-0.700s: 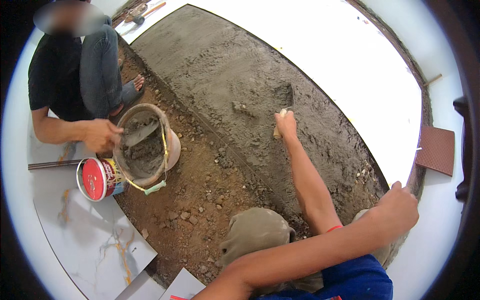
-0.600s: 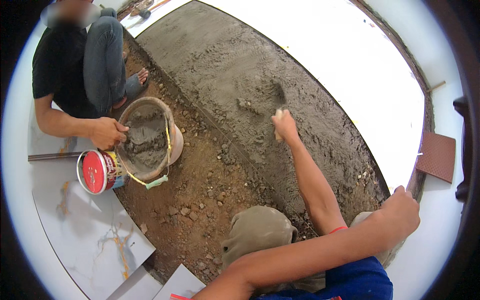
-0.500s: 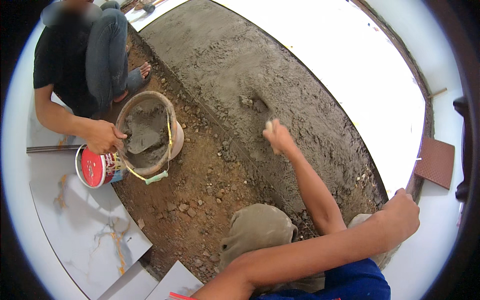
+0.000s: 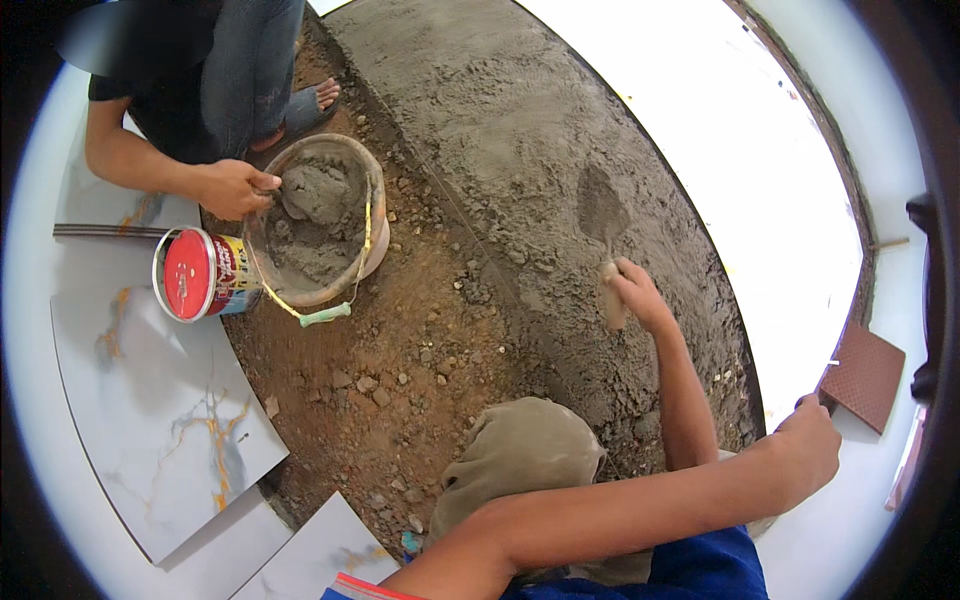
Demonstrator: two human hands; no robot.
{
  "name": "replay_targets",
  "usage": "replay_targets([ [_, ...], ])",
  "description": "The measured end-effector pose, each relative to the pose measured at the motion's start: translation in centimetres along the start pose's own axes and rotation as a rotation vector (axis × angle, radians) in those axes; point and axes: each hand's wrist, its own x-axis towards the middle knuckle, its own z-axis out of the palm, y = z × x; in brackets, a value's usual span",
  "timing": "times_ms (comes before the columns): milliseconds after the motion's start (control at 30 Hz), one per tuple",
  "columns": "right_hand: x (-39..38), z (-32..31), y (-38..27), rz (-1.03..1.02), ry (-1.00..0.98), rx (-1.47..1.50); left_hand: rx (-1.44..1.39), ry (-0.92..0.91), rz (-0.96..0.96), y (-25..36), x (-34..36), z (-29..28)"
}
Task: The person scoops cement from a bucket and spreads it on the floor using a trowel. They then place a large tile onto the prepared cement bed and adjust its position. The person works alongside another individual who is also laying tiles.
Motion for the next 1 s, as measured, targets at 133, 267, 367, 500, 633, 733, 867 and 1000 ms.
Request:
replay_targets([
  [133,1.7,-1.0,-0.5,0.15,-0.171,-0.214,-0.005,0.032,-0.037,-0.6,-1.0,-1.3],
  [267,3.3,2.8,-3.2,0.152,-0.285,-0.132,0.084,0.066,-0.106,-0.8,-0.8,-1.6],
  [367,5.7,5.3,-5.5,0.123,-0.372,-0.077,0.064,0.148,-0.22,-0.3,-0.4,-1.5],
  [500,7.9,5.5,-6.2,-0.185,-0.536,-0.451,0.098,0.107,-0.216,-0.3,-0.4,-1.1],
  [633,7.6,2.0,-4.5,-0.292,-0.679,-0.737,0.074,0.047,-0.153,-0.6,-0.7,-0.9],
  [733,6.2,-1.0,-3.2,-0.367,-0.73,-0.953,0.098,0.11,-0.25,-0.7,-0.5,-1.2],
  [867,6.5,-1.8,-3.8,-0.408,-0.541,-1.265,0.08,0.036,-0.211,-1.6,-0.4,-2.2],
  [1000,12.8,0.7,-7.0,-0.402,-0.448,-1.34,0.128,0.177,-0.261,-2.0,-0.3,-3.0],
])
